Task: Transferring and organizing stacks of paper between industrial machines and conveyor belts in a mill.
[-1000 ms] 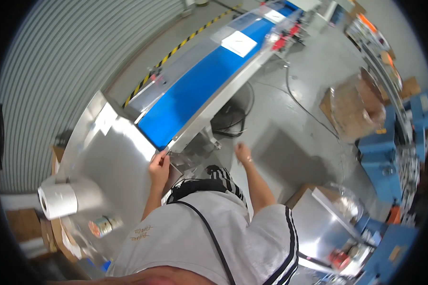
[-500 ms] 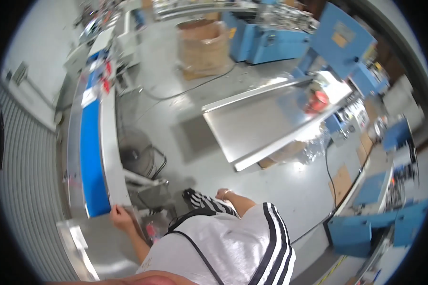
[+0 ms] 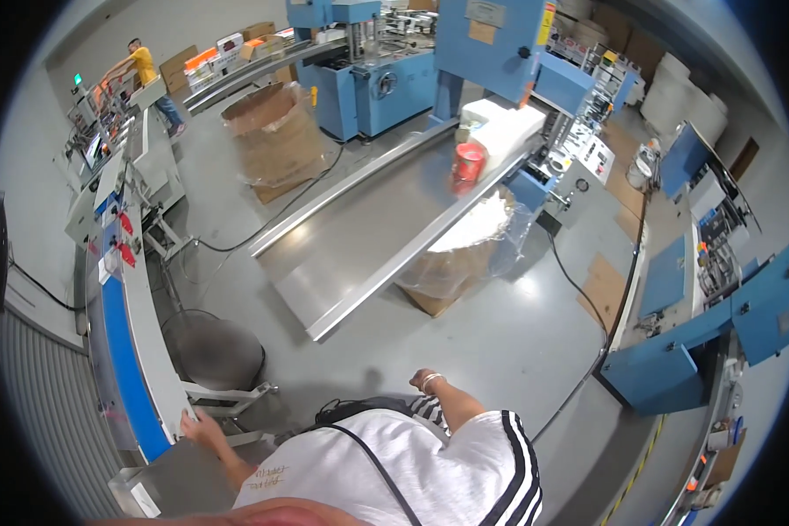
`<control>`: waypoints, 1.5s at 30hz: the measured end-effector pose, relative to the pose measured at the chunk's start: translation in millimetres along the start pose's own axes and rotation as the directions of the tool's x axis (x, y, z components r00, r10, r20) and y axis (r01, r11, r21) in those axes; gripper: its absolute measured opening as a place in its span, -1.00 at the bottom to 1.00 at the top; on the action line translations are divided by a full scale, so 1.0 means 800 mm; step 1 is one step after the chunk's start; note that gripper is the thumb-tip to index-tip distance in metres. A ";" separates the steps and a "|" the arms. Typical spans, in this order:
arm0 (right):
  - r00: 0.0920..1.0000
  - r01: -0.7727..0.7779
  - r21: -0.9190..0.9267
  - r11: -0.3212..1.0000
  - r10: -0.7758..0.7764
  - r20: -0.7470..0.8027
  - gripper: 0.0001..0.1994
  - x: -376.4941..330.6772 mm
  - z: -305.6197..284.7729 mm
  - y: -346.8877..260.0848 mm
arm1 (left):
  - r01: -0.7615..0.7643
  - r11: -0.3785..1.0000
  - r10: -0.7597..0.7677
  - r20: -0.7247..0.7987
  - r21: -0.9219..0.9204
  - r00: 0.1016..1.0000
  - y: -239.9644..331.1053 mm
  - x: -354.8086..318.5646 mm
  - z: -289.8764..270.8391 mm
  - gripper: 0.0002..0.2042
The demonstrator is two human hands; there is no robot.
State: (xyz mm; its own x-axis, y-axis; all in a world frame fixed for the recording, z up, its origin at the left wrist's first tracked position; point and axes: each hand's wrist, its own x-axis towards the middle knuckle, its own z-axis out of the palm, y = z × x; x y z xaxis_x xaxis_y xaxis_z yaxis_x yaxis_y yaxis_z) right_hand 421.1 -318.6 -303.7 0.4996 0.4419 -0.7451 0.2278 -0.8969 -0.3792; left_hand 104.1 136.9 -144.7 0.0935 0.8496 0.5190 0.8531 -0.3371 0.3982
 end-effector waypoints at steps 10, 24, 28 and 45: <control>0.921 -0.169 0.708 0.686 0.365 -0.135 -0.66 -0.010 -0.001 0.272 | -0.360 0.769 0.412 -0.022 -0.528 0.911 0.446 -0.140 0.032 -0.62; 0.736 -0.091 0.980 -0.174 0.651 0.184 -0.89 -0.161 0.055 0.411 | -0.646 0.502 0.862 0.273 -0.575 0.427 0.772 -0.317 0.099 -0.58; 0.747 -0.008 0.980 -0.198 0.651 0.138 -0.90 -0.168 0.016 0.411 | -0.553 0.638 0.763 0.339 -0.536 0.551 0.821 -0.322 0.110 -0.69; 0.805 0.025 0.994 -0.107 0.591 0.043 -0.85 -0.027 -0.240 0.577 | -0.211 0.604 0.574 0.236 -0.769 0.784 1.013 -0.258 0.240 -0.76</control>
State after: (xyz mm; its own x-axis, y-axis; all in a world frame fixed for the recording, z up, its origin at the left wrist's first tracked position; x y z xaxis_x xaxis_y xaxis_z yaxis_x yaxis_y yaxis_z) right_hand 676.1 -746.0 -357.2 0.5009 -0.1733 -0.8480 -0.8425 0.1268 -0.5236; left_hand 874.3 -233.8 -74.2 0.6845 0.5681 0.4568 0.1009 -0.6944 0.7125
